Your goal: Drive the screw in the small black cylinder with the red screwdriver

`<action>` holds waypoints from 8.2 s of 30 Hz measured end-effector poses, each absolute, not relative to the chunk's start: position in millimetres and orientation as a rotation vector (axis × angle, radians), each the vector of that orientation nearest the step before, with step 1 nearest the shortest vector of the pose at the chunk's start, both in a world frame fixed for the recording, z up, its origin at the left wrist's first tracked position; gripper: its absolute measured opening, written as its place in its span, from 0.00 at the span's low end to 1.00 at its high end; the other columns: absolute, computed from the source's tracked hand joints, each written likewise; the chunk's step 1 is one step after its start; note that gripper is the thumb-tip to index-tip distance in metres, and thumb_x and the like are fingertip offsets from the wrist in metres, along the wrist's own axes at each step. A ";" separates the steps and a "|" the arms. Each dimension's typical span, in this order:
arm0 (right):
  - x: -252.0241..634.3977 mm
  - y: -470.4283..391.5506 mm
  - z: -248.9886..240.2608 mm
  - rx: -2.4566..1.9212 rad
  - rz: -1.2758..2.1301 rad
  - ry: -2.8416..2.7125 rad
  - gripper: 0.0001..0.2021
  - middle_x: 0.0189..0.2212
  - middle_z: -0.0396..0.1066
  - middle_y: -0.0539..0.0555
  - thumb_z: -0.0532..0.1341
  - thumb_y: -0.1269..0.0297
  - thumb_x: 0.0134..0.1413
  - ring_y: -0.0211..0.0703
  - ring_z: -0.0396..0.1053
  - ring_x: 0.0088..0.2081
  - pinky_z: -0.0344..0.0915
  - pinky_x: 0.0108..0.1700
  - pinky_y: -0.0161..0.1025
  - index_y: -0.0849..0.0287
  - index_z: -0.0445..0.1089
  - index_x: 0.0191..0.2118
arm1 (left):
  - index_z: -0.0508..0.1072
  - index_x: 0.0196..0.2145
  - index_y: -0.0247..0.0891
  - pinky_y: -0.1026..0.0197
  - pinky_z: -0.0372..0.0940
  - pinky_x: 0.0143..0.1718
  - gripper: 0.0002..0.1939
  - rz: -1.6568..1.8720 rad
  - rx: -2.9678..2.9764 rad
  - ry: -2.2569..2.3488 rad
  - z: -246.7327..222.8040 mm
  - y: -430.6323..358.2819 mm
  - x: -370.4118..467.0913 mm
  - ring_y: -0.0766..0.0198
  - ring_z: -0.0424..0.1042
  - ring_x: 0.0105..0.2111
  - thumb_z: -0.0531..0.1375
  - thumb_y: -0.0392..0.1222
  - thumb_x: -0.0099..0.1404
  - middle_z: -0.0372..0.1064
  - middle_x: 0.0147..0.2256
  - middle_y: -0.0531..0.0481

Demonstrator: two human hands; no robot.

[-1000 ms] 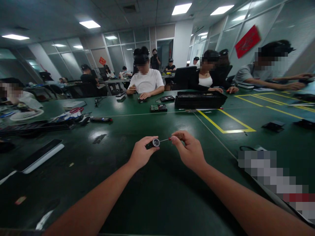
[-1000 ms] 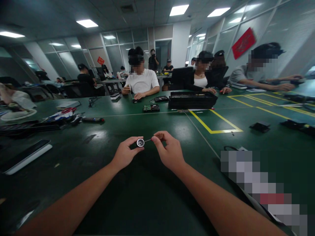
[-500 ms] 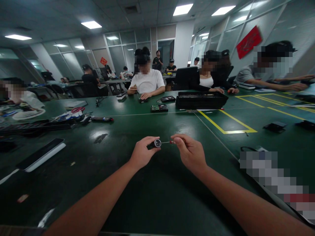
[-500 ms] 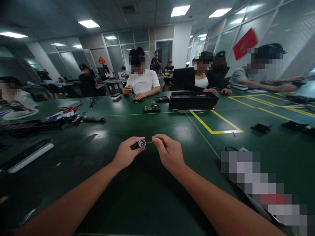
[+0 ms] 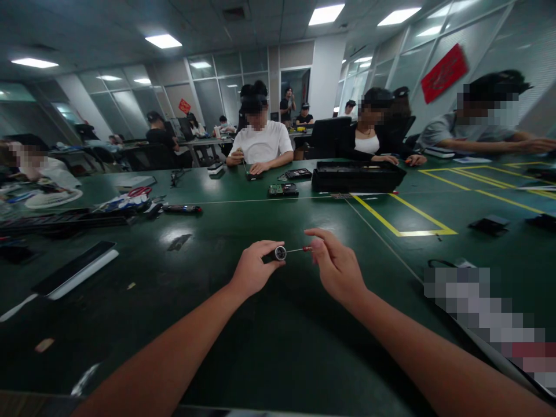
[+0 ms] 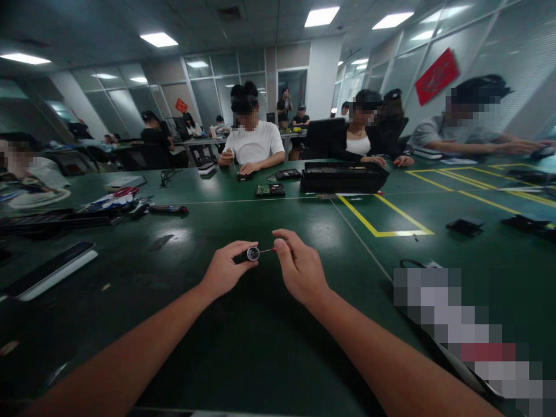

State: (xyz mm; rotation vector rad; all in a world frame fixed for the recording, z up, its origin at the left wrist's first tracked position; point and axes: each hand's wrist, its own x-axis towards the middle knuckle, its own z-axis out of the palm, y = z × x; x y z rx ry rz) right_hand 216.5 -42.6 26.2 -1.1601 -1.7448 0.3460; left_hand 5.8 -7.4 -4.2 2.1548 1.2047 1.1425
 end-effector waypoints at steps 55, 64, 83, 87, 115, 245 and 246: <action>217.7 -32.1 25.4 -1.206 0.575 -1.498 0.14 0.26 0.72 0.51 0.57 0.52 0.64 0.43 0.70 0.29 0.65 0.32 0.40 0.58 0.70 0.38 | 0.76 0.53 0.44 0.40 0.58 0.63 0.22 1.020 2.212 1.302 6.3 -11.6 8.6 0.52 0.72 0.53 0.69 0.37 0.61 0.75 0.52 0.45; 216.9 -32.6 25.4 -1.200 0.577 -1.522 0.13 0.26 0.73 0.51 0.56 0.53 0.66 0.43 0.71 0.29 0.64 0.31 0.39 0.57 0.69 0.38 | 0.75 0.54 0.45 0.40 0.58 0.63 0.22 1.029 2.198 1.292 4.6 -11.4 6.7 0.52 0.71 0.55 0.68 0.37 0.62 0.74 0.53 0.46; 218.8 -40.7 34.3 -1.272 0.316 -1.792 0.13 0.26 0.72 0.51 0.49 0.58 0.68 0.42 0.67 0.24 0.56 0.29 0.39 0.55 0.70 0.41 | 0.75 0.54 0.47 0.39 0.59 0.61 0.22 0.963 2.224 1.284 4.2 -11.4 7.7 0.51 0.73 0.53 0.68 0.37 0.62 0.76 0.52 0.47; 218.9 -41.9 36.9 -1.212 0.334 -1.870 0.08 0.28 0.71 0.50 0.50 0.67 0.62 0.42 0.66 0.27 0.57 0.30 0.39 0.55 0.67 0.38 | 0.76 0.53 0.47 0.44 0.63 0.59 0.22 1.000 2.209 1.270 3.2 -11.0 6.9 0.53 0.73 0.52 0.68 0.36 0.61 0.76 0.51 0.47; 221.7 -12.8 10.1 -1.046 0.847 -1.161 0.13 0.29 0.69 0.50 0.57 0.51 0.63 0.42 0.67 0.32 0.65 0.38 0.42 0.55 0.68 0.36 | 0.76 0.51 0.43 0.37 0.51 0.67 0.19 1.024 2.285 1.329 6.8 -4.6 4.3 0.54 0.74 0.52 0.68 0.38 0.62 0.77 0.50 0.48; 216.2 -41.2 32.8 -1.181 0.353 -1.776 0.07 0.32 0.71 0.53 0.51 0.64 0.65 0.45 0.71 0.32 0.62 0.34 0.41 0.56 0.62 0.46 | 0.77 0.52 0.40 0.49 0.66 0.60 0.21 1.000 2.261 1.215 2.4 -10.2 8.2 0.55 0.74 0.53 0.69 0.35 0.60 0.76 0.51 0.47; 216.0 -40.7 31.8 -1.168 0.386 -1.750 0.06 0.33 0.72 0.54 0.53 0.64 0.64 0.45 0.71 0.33 0.63 0.34 0.42 0.56 0.62 0.45 | 0.77 0.52 0.41 0.48 0.66 0.60 0.21 1.005 2.259 1.216 2.0 -10.1 7.6 0.55 0.74 0.53 0.69 0.35 0.60 0.76 0.51 0.47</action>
